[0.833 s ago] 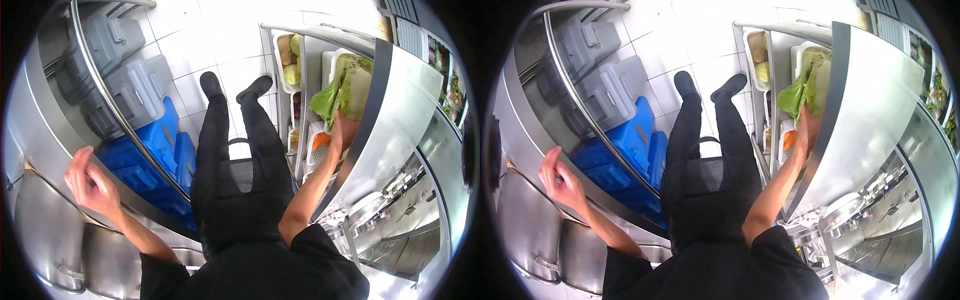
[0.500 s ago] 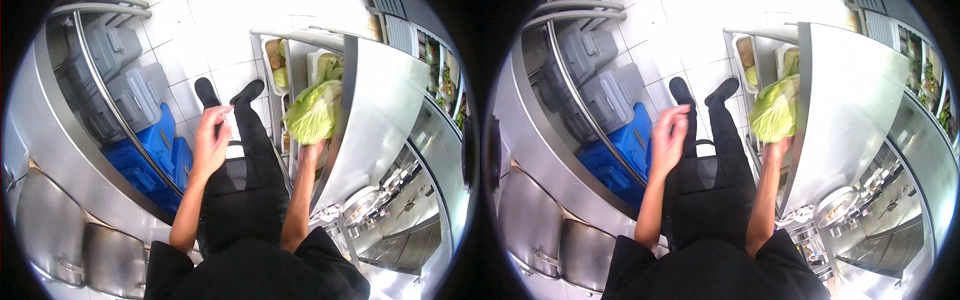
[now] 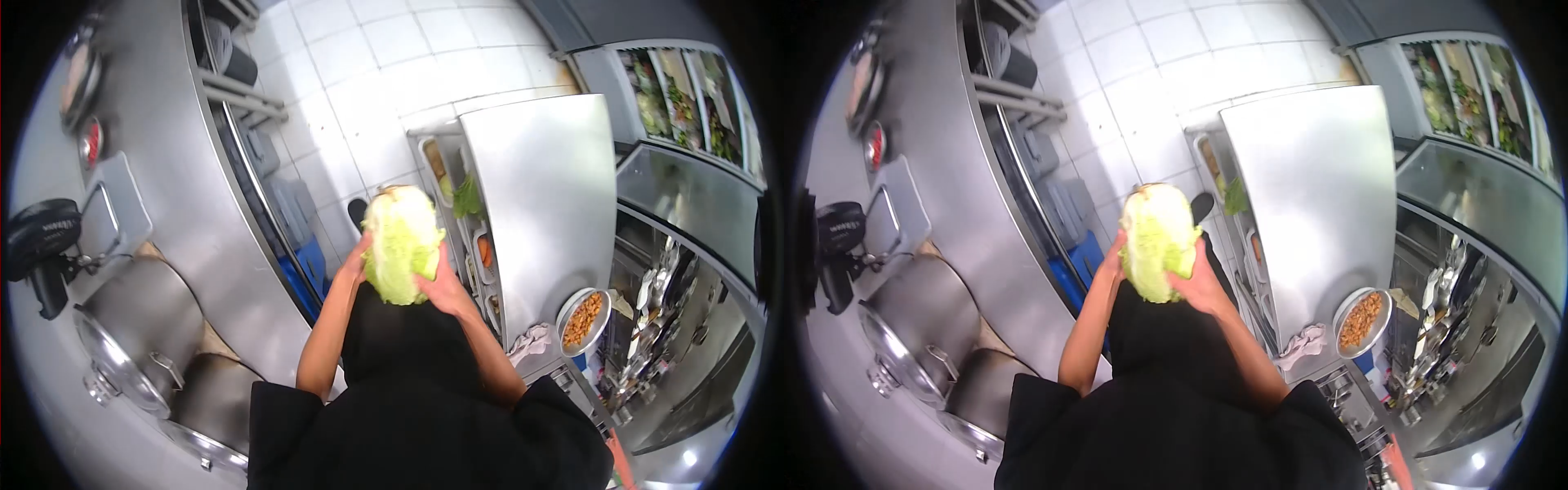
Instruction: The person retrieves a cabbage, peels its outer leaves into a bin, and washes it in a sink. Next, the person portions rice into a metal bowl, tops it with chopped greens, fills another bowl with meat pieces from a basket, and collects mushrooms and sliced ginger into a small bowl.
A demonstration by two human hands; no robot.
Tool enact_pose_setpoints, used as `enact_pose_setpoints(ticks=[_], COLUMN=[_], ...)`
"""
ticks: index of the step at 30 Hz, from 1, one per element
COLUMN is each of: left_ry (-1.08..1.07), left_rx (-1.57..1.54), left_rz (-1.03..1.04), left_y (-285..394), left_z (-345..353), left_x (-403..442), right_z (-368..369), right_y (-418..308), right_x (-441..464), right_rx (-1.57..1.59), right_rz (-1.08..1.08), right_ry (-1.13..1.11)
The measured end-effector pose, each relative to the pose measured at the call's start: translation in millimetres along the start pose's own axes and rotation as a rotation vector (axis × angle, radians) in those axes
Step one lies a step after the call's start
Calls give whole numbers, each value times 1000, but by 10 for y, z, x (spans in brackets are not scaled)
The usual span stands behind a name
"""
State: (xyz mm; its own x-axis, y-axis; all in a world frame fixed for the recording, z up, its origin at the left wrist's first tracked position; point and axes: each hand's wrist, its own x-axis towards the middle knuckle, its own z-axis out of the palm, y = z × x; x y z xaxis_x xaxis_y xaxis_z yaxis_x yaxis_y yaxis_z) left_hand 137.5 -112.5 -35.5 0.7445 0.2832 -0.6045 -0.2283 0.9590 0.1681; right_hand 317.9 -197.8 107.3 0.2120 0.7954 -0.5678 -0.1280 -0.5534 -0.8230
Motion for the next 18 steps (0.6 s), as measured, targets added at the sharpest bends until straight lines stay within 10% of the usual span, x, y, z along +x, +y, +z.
enact_pose_setpoints(ticks=[4, 8, 12, 16, 18], left_ry=[-93, -100, -118, -130, -123], left_rx=[-204, -135, -64, -20, -10], left_rz=[355, 455, 570, 729, 799], left_y=[421, 903, 1348, 1653, 1744], left_z=[847, 1332, 1693, 2048, 2213], left_x=[-254, -538, -681, -679, -697], right_z=[-529, -2065, -4093, -8296, -8247], right_y=[-1149, -733, -1509, -503, -1480], right_x=[-422, -798, -1682, -3132, -3290], right_rx=[-271, -125, -658, -353, -154], right_rz=[-31, -130, -177, -776, -421], right_ry=[-307, 323, 1330, 1455, 1979])
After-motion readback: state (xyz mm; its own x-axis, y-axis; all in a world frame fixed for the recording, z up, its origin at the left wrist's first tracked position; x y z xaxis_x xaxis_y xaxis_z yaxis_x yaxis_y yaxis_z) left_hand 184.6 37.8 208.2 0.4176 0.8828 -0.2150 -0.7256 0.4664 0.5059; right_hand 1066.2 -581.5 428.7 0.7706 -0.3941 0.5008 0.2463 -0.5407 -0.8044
